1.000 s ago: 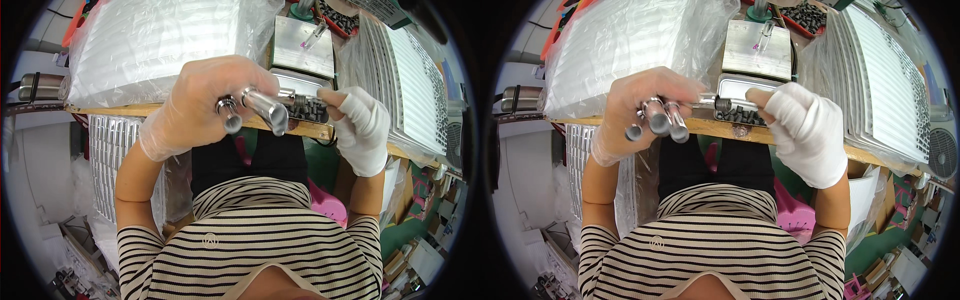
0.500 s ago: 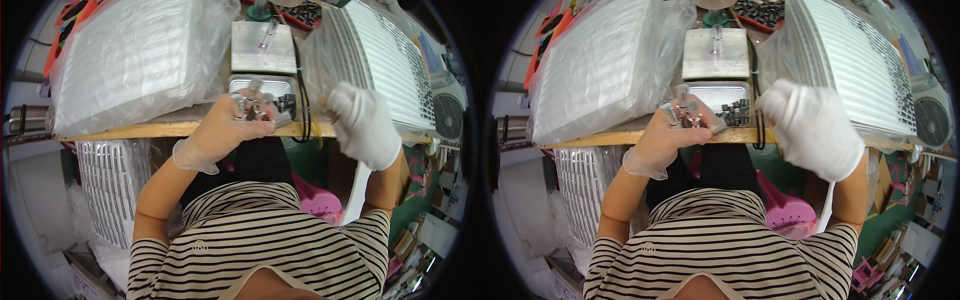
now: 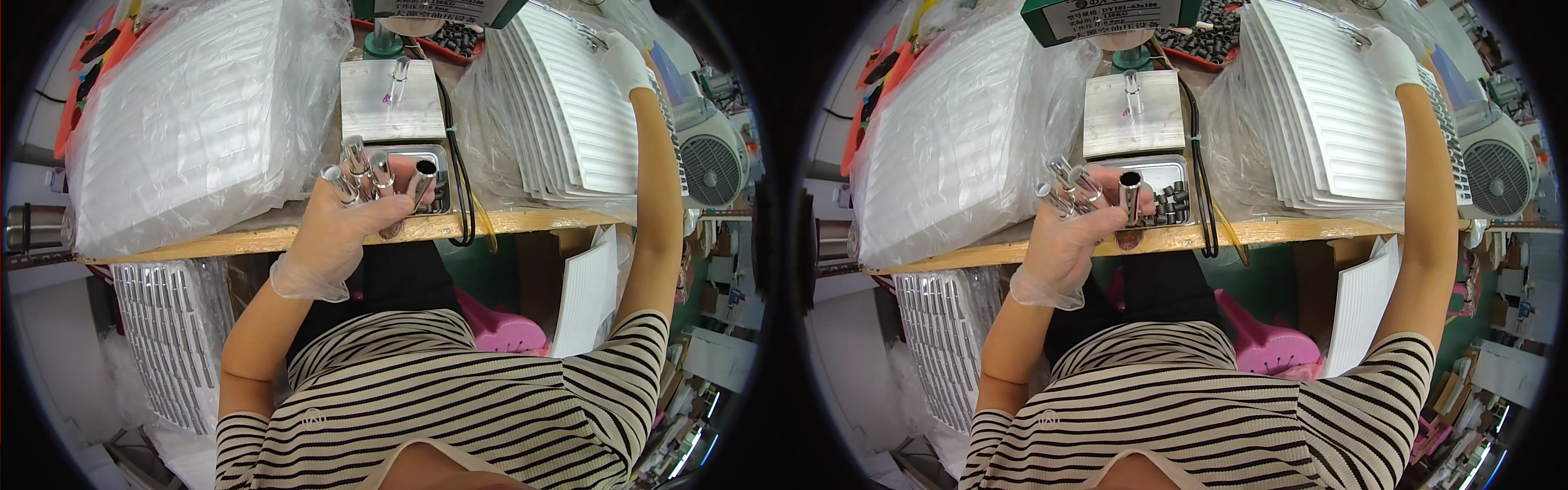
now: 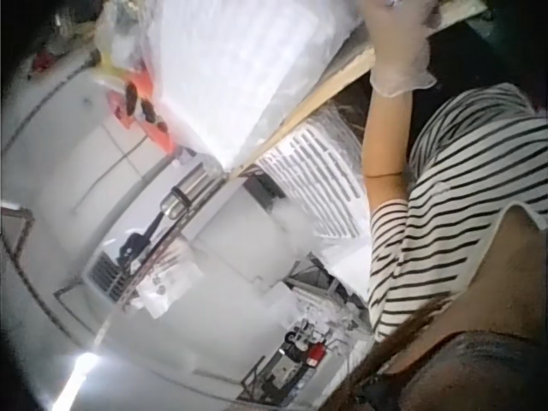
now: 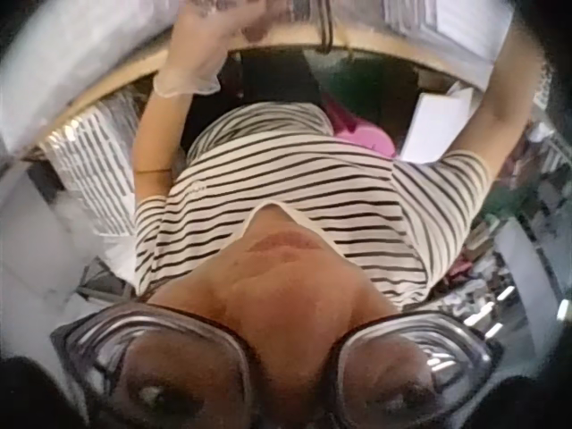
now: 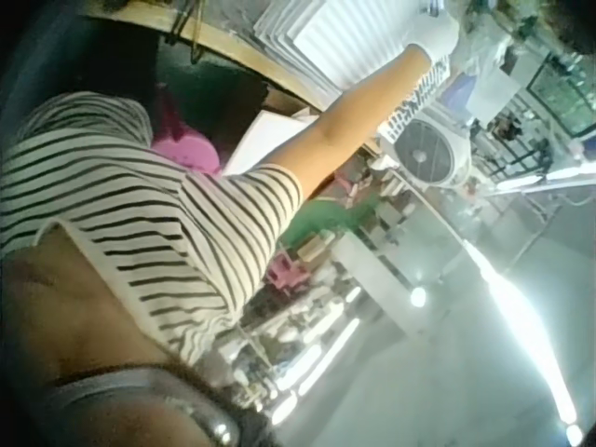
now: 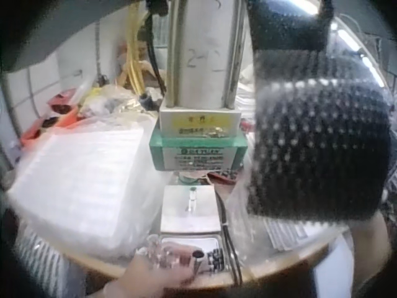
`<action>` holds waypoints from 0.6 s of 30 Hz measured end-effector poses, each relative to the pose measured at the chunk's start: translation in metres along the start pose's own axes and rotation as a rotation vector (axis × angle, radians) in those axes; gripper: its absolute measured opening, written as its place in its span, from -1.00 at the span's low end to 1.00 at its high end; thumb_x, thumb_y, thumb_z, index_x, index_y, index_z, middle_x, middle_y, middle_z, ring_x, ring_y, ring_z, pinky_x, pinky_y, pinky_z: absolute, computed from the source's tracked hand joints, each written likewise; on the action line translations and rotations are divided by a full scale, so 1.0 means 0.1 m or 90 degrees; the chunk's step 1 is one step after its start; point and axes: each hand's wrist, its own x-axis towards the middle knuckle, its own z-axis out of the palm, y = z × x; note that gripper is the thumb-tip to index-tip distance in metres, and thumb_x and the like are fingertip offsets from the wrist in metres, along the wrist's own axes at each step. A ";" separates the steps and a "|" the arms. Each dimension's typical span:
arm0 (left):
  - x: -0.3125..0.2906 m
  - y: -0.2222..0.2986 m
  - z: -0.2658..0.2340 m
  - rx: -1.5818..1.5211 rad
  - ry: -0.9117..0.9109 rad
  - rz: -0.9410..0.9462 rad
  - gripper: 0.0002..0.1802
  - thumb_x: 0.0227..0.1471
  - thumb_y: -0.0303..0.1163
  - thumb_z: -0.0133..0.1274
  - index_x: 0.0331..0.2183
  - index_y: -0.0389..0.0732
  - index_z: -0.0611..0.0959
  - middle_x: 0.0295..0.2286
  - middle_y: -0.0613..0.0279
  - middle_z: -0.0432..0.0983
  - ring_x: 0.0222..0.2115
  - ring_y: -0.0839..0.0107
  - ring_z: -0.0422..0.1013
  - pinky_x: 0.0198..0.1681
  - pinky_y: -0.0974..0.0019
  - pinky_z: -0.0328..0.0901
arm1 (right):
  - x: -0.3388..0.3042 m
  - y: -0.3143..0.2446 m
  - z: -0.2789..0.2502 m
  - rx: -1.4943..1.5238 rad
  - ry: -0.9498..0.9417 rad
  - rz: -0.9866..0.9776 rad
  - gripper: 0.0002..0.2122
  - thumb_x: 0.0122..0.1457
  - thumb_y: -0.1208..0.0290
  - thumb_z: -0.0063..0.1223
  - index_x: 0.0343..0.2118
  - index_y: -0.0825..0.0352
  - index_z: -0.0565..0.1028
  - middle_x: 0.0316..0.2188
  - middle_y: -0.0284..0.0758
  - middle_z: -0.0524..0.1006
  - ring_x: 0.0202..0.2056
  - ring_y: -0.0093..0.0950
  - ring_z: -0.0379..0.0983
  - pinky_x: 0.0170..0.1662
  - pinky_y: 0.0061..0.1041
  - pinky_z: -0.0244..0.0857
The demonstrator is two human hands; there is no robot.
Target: Assembling small metal components using manual tools and a machine.
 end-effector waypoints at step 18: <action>0.09 0.04 -0.02 0.591 -0.063 0.477 -0.77 -0.10 -0.55 0.21 -0.29 -0.24 0.60 -0.40 0.38 0.48 -0.41 0.63 0.39 -0.33 0.50 0.31 | -2.01 -2.25 -1.05 0.943 -0.165 -0.196 -0.78 -0.08 0.50 0.31 -0.32 0.36 0.59 -0.52 -0.42 0.55 -0.52 -0.70 0.41 -0.44 -0.69 0.29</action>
